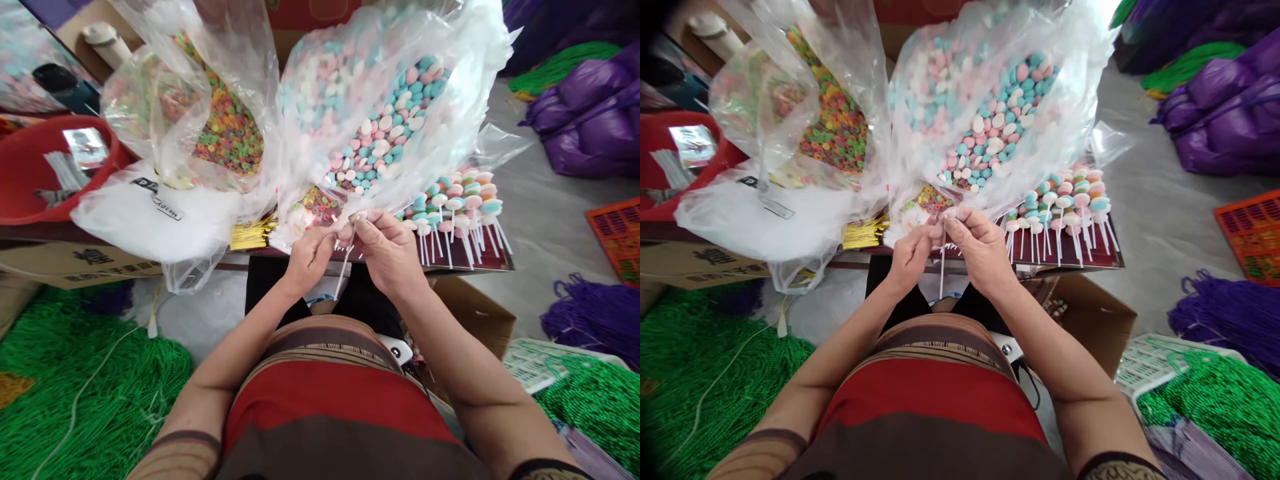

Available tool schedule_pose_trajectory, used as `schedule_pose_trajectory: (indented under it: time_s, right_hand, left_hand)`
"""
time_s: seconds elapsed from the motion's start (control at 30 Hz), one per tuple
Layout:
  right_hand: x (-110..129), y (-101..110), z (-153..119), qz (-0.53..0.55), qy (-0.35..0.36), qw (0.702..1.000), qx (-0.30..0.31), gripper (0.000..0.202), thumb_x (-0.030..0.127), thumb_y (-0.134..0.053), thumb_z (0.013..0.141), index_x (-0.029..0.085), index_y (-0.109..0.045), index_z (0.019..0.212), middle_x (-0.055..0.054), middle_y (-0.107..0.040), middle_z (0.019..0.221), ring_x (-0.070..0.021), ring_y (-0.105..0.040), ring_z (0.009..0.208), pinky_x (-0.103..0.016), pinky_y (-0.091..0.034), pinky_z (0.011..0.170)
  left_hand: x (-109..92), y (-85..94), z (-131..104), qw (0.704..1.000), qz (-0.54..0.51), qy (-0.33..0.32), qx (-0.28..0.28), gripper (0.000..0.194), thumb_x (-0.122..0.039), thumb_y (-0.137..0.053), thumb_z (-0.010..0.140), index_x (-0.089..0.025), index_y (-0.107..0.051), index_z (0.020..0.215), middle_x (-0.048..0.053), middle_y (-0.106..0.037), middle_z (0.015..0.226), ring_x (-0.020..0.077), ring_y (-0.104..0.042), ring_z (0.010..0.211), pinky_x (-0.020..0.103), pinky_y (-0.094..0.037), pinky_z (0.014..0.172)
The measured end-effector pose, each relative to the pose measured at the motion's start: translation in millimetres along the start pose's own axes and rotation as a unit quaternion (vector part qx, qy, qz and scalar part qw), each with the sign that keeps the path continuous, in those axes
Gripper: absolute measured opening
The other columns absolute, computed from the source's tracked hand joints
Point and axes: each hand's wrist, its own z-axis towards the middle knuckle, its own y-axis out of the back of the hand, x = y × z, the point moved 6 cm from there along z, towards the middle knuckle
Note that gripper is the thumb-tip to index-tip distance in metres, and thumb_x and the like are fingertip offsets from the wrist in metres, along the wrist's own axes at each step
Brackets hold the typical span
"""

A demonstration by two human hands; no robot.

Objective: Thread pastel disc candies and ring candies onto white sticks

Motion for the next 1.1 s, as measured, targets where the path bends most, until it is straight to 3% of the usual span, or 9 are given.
schedule_pose_trajectory:
  time_s: [0.1,0.17,0.37,0.5,0.67,0.77,0.93,1.03,1.1]
  right_hand:
    - [-11.4,0.4,2.2,0.068,-0.061,0.995,-0.03,0.036,0.052,-0.088,0.08,0.025,-0.065,0.088,0.003,-0.071,0.073,-0.0144,-0.068,0.067,-0.025,-0.055,0.057]
    - [-14.4,1.4,2.0,0.083,-0.077,0.992,-0.048,0.038,0.052,-0.09,0.077,0.025,-0.065,0.088,0.002,-0.073,0.077,-0.0145,-0.069,0.069,-0.024,-0.053,0.053]
    - [-17.6,-2.7,-4.8,0.113,-0.101,0.987,-0.045,0.037,0.044,-0.095,0.072,0.024,-0.069,0.089,0.001,-0.076,0.082,-0.0129,-0.066,0.063,-0.02,-0.044,0.043]
    - [-25.8,-1.8,-9.0,0.111,-0.102,0.988,-0.03,0.034,0.045,-0.093,0.074,0.024,-0.072,0.091,0.002,-0.077,0.081,-0.0084,-0.052,0.049,-0.019,-0.04,0.034]
    - [-38.9,0.1,-14.1,0.073,-0.13,0.989,-0.009,0.037,0.053,-0.089,0.077,0.024,-0.076,0.095,0.003,-0.076,0.079,-0.0077,-0.049,0.039,-0.023,-0.042,0.03]
    - [-38.7,11.4,-9.2,0.031,-0.107,0.993,-0.036,0.035,0.054,-0.087,0.079,0.023,-0.075,0.089,0.002,-0.075,0.076,-0.0084,-0.055,0.046,-0.023,-0.049,0.039]
    - [-33.2,57.6,9.2,-0.003,0.018,0.992,-0.125,0.033,0.056,-0.079,0.088,0.025,-0.071,0.094,-0.001,-0.078,0.091,-0.0153,-0.076,0.08,-0.029,-0.066,0.072]
    - [-37.4,76.6,12.4,-0.019,0.047,0.989,-0.138,0.03,0.055,-0.075,0.093,0.026,-0.071,0.099,-0.003,-0.079,0.101,-0.019,-0.079,0.093,-0.032,-0.068,0.077]
    - [-41.0,80.5,9.5,0.003,0.046,0.988,-0.147,0.028,0.053,-0.077,0.092,0.026,-0.071,0.098,-0.002,-0.08,0.104,-0.0188,-0.08,0.096,-0.032,-0.069,0.08]
  left_hand:
    - [-13.4,-4.4,-13.1,0.979,-0.148,0.094,0.107,0.057,-0.067,-0.049,0.102,-0.017,-0.077,0.104,0.005,-0.079,0.085,0.0166,-0.072,0.078,0.03,-0.058,0.078]
    - [-16.7,-8.1,-19.3,0.96,-0.202,0.137,0.137,0.055,-0.069,-0.062,0.095,-0.016,-0.076,0.099,0.003,-0.075,0.074,0.014,-0.069,0.068,0.027,-0.056,0.071]
    - [-13.6,-17.4,-21.3,0.918,-0.318,0.182,0.154,0.054,-0.068,-0.068,0.092,-0.016,-0.071,0.08,0.003,-0.071,0.064,0.0125,-0.066,0.06,0.026,-0.054,0.066]
    - [-11.4,-20.2,-19.8,0.914,-0.324,0.185,0.157,0.055,-0.069,-0.067,0.092,-0.016,-0.071,0.077,0.004,-0.073,0.066,0.014,-0.067,0.062,0.028,-0.055,0.068]
    - [-9.3,-25.6,-20.7,0.913,-0.322,0.193,0.162,0.056,-0.068,-0.067,0.092,-0.016,-0.069,0.07,0.005,-0.073,0.065,0.0138,-0.067,0.062,0.028,-0.056,0.069]
    - [-6.5,-29.1,-22.3,0.895,-0.352,0.222,0.161,0.058,-0.073,-0.067,0.089,-0.016,-0.071,0.076,0.005,-0.073,0.063,0.0142,-0.067,0.059,0.028,-0.055,0.067]
    - [-7.8,-20.6,-17.8,0.854,-0.445,0.255,0.094,0.079,-0.087,-0.063,0.081,-0.022,-0.07,0.127,0.008,-0.082,0.087,0.019,-0.076,0.067,0.032,-0.06,0.067]
    - [-14.7,-14.7,-14.1,0.861,-0.449,0.227,0.073,0.073,-0.074,-0.082,0.073,-0.028,-0.071,0.128,0.01,-0.082,0.115,0.0214,-0.08,0.084,0.031,-0.06,0.069]
    - [-18.2,-12.7,-13.0,0.874,-0.437,0.204,0.058,0.059,-0.064,-0.088,0.074,-0.029,-0.075,0.12,0.007,-0.082,0.115,0.0206,-0.079,0.088,0.03,-0.06,0.069]
